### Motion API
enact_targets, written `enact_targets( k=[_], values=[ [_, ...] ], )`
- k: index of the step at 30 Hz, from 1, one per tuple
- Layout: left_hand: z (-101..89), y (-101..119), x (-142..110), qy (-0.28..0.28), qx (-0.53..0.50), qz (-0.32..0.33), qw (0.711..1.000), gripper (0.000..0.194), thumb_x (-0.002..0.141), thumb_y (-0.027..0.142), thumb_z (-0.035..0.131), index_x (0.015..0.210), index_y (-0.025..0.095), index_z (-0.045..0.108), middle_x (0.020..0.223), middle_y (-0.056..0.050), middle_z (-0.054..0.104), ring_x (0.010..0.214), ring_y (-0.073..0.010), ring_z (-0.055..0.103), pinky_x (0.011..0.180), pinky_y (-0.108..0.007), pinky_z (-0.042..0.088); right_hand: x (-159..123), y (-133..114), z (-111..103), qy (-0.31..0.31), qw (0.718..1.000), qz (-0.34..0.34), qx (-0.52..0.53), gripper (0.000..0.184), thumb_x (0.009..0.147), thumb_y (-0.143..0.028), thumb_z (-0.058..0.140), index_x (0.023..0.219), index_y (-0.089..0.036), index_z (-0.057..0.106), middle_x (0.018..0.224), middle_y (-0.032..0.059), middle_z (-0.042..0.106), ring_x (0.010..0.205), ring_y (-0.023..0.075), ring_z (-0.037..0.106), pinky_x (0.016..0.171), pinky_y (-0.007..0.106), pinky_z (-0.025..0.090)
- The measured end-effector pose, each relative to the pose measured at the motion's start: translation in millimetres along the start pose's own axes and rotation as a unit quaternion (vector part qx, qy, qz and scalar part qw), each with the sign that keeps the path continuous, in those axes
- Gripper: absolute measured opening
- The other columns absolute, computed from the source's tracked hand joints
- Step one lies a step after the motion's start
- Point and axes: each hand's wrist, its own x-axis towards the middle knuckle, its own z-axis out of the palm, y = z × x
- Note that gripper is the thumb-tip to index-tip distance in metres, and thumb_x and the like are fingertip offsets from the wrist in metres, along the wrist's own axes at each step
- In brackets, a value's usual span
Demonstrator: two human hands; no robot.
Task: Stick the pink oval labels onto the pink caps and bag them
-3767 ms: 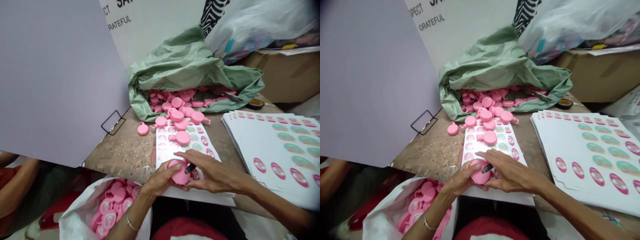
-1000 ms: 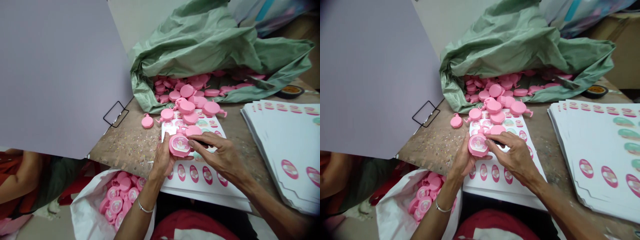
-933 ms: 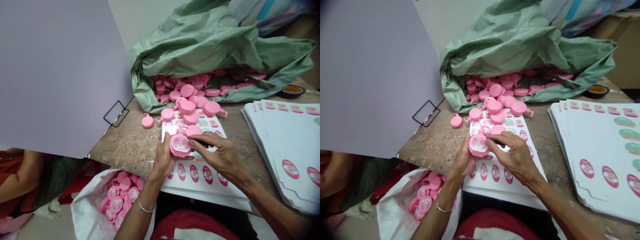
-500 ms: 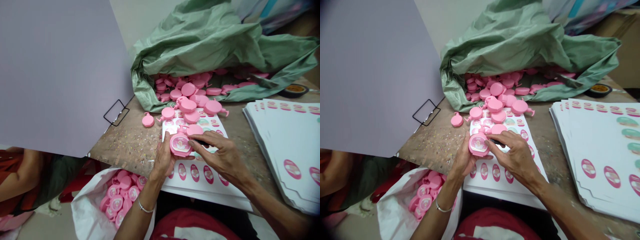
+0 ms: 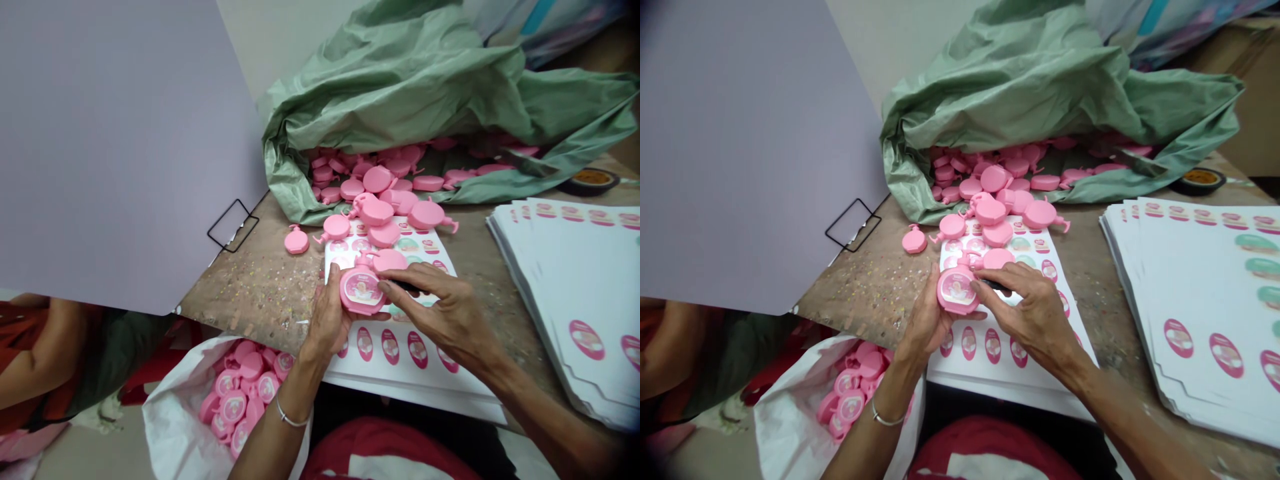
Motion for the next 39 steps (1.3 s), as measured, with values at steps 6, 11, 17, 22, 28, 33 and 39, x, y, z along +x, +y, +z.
enact_targets(
  k=[6,11,17,22,28,33,39],
  values=[
    [-0.4,-1,-1,-0.004,-0.001,0.004,1.0,0.051,0.088,0.057,0.052,0.105,0.013,0.071,0.102,-0.012,0.072,0.097,-0.0275,0.068,0.079,-0.043,0.06,-1,1,0,0.005,1.0,-0.01,-0.007,0.018,0.085,-0.032,0.064,0.098,-0.023,0.073,0.087,0.0051,0.073,0.08,0.0212,0.066,0.072,0.038,0.051],
    [-0.4,-1,-1,-0.005,-0.005,0.009,1.0,0.05,0.092,0.054,0.047,0.109,0.012,0.069,0.105,-0.012,0.071,0.097,-0.0262,0.068,0.079,-0.041,0.06,-2,2,0,0.007,0.999,-0.028,-0.017,0.018,0.086,-0.03,0.064,0.099,-0.022,0.072,0.087,0.0055,0.073,0.08,0.0208,0.065,0.073,0.038,0.05],
    [-1.6,0,-1,-0.028,-0.006,0.002,1.0,0.054,0.091,0.057,0.046,0.113,0.012,0.066,0.105,-0.013,0.071,0.098,-0.0273,0.067,0.079,-0.042,0.06,-2,3,2,0.011,0.999,-0.027,-0.026,0.017,0.086,-0.031,0.063,0.098,-0.023,0.072,0.084,0.0048,0.072,0.079,0.0208,0.064,0.073,0.038,0.049],
    [-6.3,1,-6,-0.081,0.044,0.027,0.995,0.041,0.08,0.038,0.07,0.114,0.015,0.063,0.104,-0.009,0.068,0.096,-0.0259,0.067,0.078,-0.039,0.06,-1,4,1,0.008,0.997,-0.045,-0.06,0.019,0.088,-0.034,0.06,0.099,-0.022,0.071,0.086,0.0063,0.072,0.08,0.0221,0.064,0.073,0.038,0.048],
    [-10.6,-1,-7,-0.086,0.043,0.027,0.995,0.044,0.078,0.026,0.071,0.118,0.016,0.055,0.1,-0.008,0.065,0.091,-0.025,0.068,0.076,-0.039,0.059,-2,14,-2,0.054,0.979,0.004,-0.196,0.044,0.089,-0.042,0.057,0.125,-0.017,0.059,0.106,0.0147,0.07,0.094,0.03,0.065,0.082,0.045,0.046],
    [-7.2,-5,-16,-0.12,0.094,0.046,0.987,0.047,0.075,0.02,0.073,0.119,0.019,0.057,0.109,-0.008,0.065,0.098,-0.0221,0.065,0.084,-0.032,0.055,4,14,10,-0.004,0.996,0.086,0.0,0.073,0.076,-0.055,0.068,0.136,-0.02,0.045,0.129,0.014,0.058,0.106,0.0265,0.063,0.085,0.041,0.052],
    [-50.4,12,-8,0.02,0.138,0.09,0.986,0.03,0.085,0.036,0.065,0.107,0.016,0.06,0.098,-0.009,0.069,0.083,-0.0211,0.068,0.069,-0.031,0.057,11,66,1,0.034,0.982,0.11,-0.148,0.07,0.074,-0.062,0.064,0.124,-0.014,0.056,0.113,0.0174,0.065,0.099,0.0326,0.062,0.081,0.049,0.05]
  ],
)
